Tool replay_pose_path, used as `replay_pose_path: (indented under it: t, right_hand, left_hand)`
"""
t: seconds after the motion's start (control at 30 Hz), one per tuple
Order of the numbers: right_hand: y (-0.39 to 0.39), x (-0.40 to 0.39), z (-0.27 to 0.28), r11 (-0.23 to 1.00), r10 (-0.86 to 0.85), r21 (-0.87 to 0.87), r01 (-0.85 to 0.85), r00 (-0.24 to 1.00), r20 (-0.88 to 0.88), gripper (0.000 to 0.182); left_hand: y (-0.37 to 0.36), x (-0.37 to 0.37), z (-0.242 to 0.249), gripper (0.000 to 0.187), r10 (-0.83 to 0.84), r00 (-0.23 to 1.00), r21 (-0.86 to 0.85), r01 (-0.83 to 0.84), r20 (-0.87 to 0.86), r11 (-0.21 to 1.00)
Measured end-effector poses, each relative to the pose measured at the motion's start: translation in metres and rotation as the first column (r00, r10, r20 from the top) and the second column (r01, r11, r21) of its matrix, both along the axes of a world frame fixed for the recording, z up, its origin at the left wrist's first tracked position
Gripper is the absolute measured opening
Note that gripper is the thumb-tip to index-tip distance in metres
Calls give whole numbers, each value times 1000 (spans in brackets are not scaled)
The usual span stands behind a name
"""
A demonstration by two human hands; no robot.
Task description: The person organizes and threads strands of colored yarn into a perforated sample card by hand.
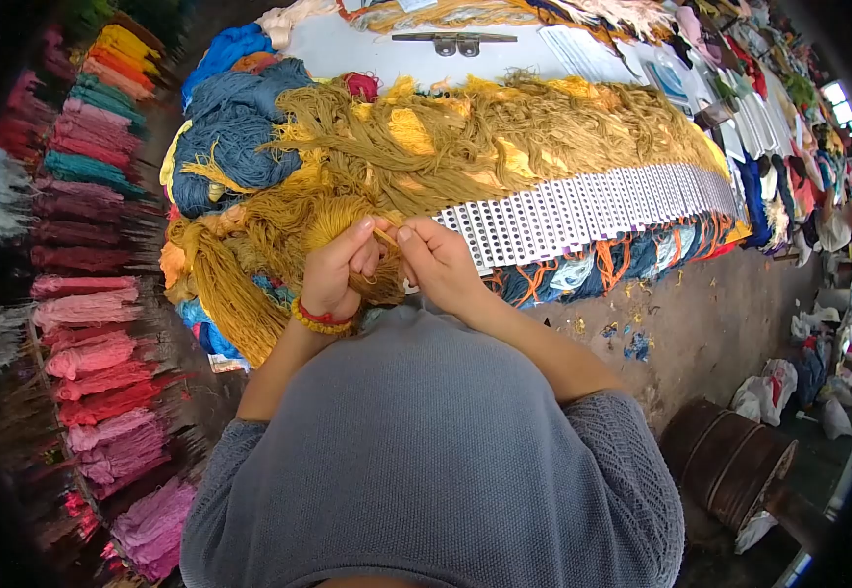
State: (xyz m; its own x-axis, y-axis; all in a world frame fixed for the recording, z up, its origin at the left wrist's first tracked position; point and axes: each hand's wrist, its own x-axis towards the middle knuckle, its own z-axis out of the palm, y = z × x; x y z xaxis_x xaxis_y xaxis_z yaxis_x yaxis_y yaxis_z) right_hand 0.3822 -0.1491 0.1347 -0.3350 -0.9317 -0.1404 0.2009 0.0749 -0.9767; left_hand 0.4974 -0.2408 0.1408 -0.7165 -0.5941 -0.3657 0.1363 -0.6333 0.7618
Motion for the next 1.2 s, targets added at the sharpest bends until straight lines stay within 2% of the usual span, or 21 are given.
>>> replay_pose_path:
  t: [0.07, 0.13, 0.17, 0.2, 0.23, 0.27, 0.33, 0.4, 0.43, 0.47, 0.53, 0.57, 0.63, 0.73, 0.77, 0.83, 0.97, 1.03, 1.13, 1.2]
  right_hand:
    - [0, -1, -1, 1000, -24, 2, 24, 998, 59, 21]
    - [1, -3, -2, 992, 125, 37, -124, 992, -17, 18]
    - [1, -4, 1, 992, 124, 38, -124, 992, -16, 18]
    - [1, -7, 7, 980, 188, -3, -198, 925, 331, 17]
    - [0, -11, 10, 965, 238, -68, -254, 737, 632, 18]
    - [-4, -14, 4, 917, 396, -327, -227, 599, 696, 30]
    - [-1, -20, 3, 928, 358, -348, -132, 573, 737, 33]
    - [-1, -21, 6, 933, 334, -346, -100, 600, 727, 30]
    - [-3, -19, 8, 979, 184, -174, -103, 810, 556, 25]
    - [-5, -16, 12, 999, 51, -3, -53, 948, 314, 21]
    - [-10, -1, 18, 996, -35, -67, 65, 926, 376, 16]
    - [-10, 1, 10, 994, -58, -77, 80, 966, 251, 14]
    - [-7, 0, 4, 996, -46, -73, 43, 999, -28, 12]
    - [-9, -1, -8, 1000, -26, -16, 24, 992, -124, 10]
    - [-9, 0, -7, 1000, -23, -16, 21, 992, -124, 10]
    - [-10, 3, -5, 993, -84, -70, 94, 988, 132, 8]
    - [-11, 3, -6, 987, -98, -119, 110, 990, 98, 7]
    - [-11, 4, -10, 989, -93, -112, 95, 995, 22, 8]
    - [-5, -1, -1, 998, -58, -19, 58, 998, 7, 13]
    - [-5, -2, -4, 997, -75, -20, 75, 997, 14, 14]
  left_hand:
    - [0, 0, 3, 23, -16, 1000, 2, 16, -19, 1000]
    - [0, 0, 7, 25, -39, 999, -9, 39, -14, 999]
    - [0, 0, 6, 25, -40, 999, -8, 40, -13, 999]
    - [-1, 1, 5, 28, -55, 998, 4, 55, -36, 998]
    - [-3, 1, 3, 31, -68, 996, 16, 69, -58, 997]
    - [-4, 3, 2, 31, -67, 996, 15, 68, -58, 998]
    - [-6, 5, -1, 37, -84, 980, 87, 101, -180, 991]
    - [-7, 5, -8, 39, -87, 966, 109, 116, -242, 987]
    - [-7, 5, -10, 42, -84, 949, 132, 130, -305, 983]
    - [-5, 3, -7, 42, -84, 949, 132, 130, -305, 983]
    - [1, -1, 2, 44, -40, 979, 122, 65, -199, 990]
    - [1, 0, 1, 44, -41, 979, 123, 66, -199, 990]
    - [3, 0, -4, 45, -113, 974, -18, 112, -196, 994]
    - [5, -1, 1, 46, -118, 974, -13, 118, -191, 993]
    - [4, 0, 0, 46, -116, 975, -13, 116, -191, 993]
    - [1, 2, -3, 43, -92, 964, 86, 117, -250, 989]
    - [4, 0, -11, 32, -18, 991, -3, 18, -130, 1000]
    - [6, -2, -8, 25, 73, 992, -189, -93, -106, 978]
    - [6, -2, -9, 25, 121, 987, -182, -138, -105, 973]
    - [7, -2, -9, 24, 130, 986, -209, -149, -105, 966]
